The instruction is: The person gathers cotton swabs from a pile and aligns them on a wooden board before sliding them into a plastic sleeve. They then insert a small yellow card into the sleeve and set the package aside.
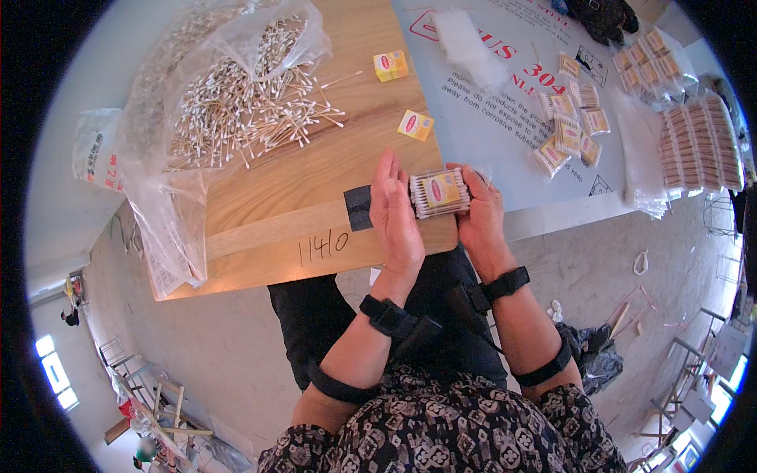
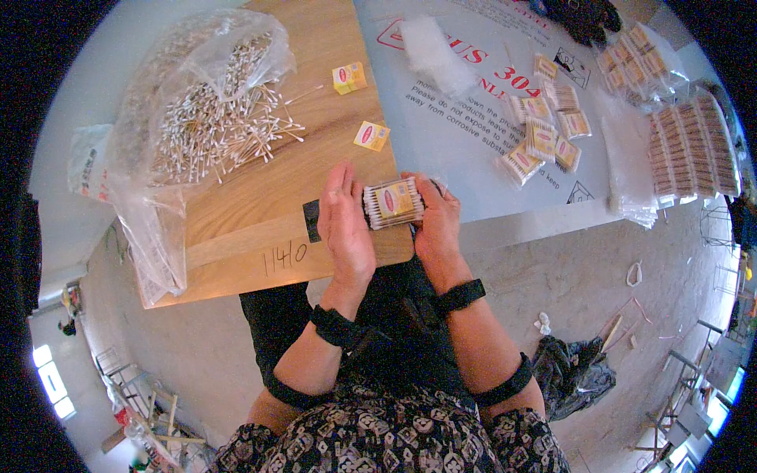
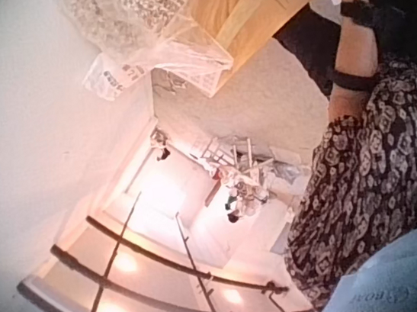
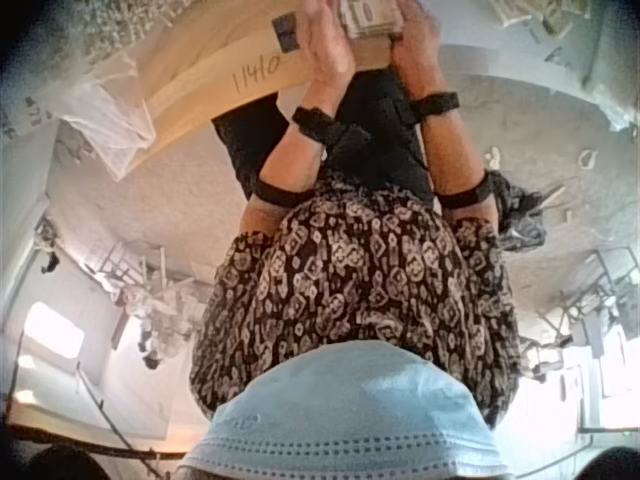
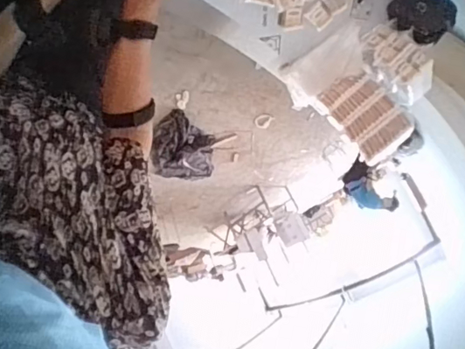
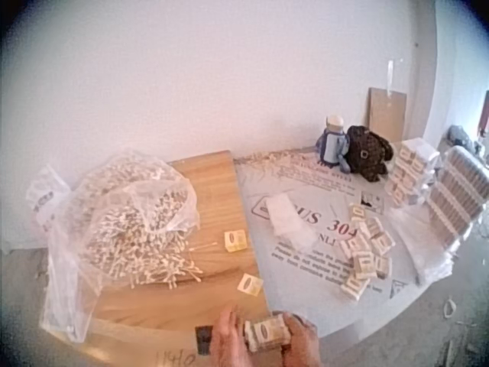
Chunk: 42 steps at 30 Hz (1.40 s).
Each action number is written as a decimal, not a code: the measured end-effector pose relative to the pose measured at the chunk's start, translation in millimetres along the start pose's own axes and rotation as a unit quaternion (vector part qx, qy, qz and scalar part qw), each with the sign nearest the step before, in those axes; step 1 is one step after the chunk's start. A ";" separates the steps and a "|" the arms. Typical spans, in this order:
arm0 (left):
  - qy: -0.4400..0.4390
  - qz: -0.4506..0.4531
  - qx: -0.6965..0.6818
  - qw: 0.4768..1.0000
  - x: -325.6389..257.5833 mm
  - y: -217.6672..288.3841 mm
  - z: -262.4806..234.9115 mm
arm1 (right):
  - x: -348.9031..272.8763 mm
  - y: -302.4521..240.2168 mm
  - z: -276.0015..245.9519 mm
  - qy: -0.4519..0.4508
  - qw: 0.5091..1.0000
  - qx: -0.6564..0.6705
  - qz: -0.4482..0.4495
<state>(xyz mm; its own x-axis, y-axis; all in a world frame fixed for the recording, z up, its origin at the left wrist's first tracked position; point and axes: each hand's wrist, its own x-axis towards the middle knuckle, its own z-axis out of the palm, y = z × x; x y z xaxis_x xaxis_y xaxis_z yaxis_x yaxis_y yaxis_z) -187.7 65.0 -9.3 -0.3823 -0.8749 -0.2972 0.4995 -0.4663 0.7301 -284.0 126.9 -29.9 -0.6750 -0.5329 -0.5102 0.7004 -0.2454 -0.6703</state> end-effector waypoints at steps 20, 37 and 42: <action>-0.084 0.094 0.090 0.988 -16.7 15.5 -33.2 | -6.5 -10.7 -36.3 0.078 0.996 -0.028 0.025; -0.051 0.105 0.132 0.984 -8.1 26.4 -43.0 | -6.2 -3.6 -40.0 0.111 0.975 -0.166 -0.095; 0.014 0.145 0.390 0.909 5.5 83.1 -82.7 | -30.4 -17.4 -16.3 0.134 0.873 -0.316 -0.347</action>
<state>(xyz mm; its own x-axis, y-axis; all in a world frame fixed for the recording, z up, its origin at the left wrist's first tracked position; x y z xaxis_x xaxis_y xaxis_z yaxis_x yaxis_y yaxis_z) -83.9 10.6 -1.2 -0.2978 -0.9542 -0.0293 -0.1314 0.0106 0.9913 -279.5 160.6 -11.6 -0.9752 -0.2045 0.0847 -0.1082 0.1065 -0.9884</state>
